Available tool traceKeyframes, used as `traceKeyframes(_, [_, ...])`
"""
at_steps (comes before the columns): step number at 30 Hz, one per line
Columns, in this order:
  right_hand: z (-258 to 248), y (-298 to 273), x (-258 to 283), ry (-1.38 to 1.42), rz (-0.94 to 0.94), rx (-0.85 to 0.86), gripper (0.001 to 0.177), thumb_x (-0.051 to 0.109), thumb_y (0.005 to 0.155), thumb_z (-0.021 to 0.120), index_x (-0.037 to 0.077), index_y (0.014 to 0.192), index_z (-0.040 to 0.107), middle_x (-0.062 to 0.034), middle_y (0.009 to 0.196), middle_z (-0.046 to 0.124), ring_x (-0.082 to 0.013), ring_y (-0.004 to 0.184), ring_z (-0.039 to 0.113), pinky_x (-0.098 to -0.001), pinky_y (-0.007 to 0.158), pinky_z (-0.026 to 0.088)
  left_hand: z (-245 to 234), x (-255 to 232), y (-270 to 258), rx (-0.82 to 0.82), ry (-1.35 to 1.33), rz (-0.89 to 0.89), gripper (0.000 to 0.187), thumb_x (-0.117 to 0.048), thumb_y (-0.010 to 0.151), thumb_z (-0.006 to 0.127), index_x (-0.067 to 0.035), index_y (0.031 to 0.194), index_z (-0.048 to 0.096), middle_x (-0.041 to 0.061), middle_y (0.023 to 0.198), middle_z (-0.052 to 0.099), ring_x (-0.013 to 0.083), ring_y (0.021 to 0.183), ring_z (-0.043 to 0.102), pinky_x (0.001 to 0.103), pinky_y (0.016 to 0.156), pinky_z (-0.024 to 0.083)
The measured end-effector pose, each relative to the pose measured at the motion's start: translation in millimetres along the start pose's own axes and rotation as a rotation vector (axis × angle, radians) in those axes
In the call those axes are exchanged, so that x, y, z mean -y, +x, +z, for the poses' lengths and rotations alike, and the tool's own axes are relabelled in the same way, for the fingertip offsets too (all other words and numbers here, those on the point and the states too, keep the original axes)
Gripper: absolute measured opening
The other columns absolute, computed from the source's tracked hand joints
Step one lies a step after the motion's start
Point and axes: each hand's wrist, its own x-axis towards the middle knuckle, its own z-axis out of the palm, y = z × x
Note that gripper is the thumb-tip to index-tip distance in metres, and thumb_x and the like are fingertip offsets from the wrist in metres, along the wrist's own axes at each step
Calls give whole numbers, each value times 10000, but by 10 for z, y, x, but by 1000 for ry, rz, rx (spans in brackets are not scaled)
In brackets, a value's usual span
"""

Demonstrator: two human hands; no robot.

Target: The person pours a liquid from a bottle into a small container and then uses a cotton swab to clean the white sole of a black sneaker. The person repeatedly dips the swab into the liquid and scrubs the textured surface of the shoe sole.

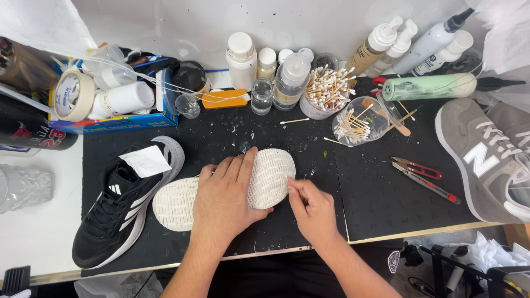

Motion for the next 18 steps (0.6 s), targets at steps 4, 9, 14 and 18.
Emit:
traceKeyframes(4, [-11,-22,2,4,-7,2,168,14,972,646,10,1122,721,38,570,580,5,487,473,-211,442,366,-10,-22,-1,22,17,-20,1272,-529,443,960,-38,1497,443,144,1291,643,292,1176,604,450,948,416])
traceKeyframes(9, [18,14,-42,29,10,-10,159,12,977,651,7,1114,731,30,561,564,-1,487,446,-219,437,338,-3,-6,4,9,-5,-4,1261,-534,444,958,-34,1485,452,143,1292,646,287,1170,605,443,943,421])
traceKeyframes(14, [-4,-4,2,35,4,-9,159,10,973,647,4,1111,724,43,607,610,12,512,477,-204,449,364,-6,-15,-14,-53,2,20,1230,-517,427,958,-12,1433,461,148,1236,651,288,1153,613,448,939,418])
traceKeyframes(18, [-8,54,4,10,34,5,149,15,966,657,9,1090,739,27,551,570,-1,474,437,-221,427,325,1,-4,-6,-33,-8,14,1244,-518,425,959,-14,1448,463,143,1254,648,281,1168,610,433,934,421])
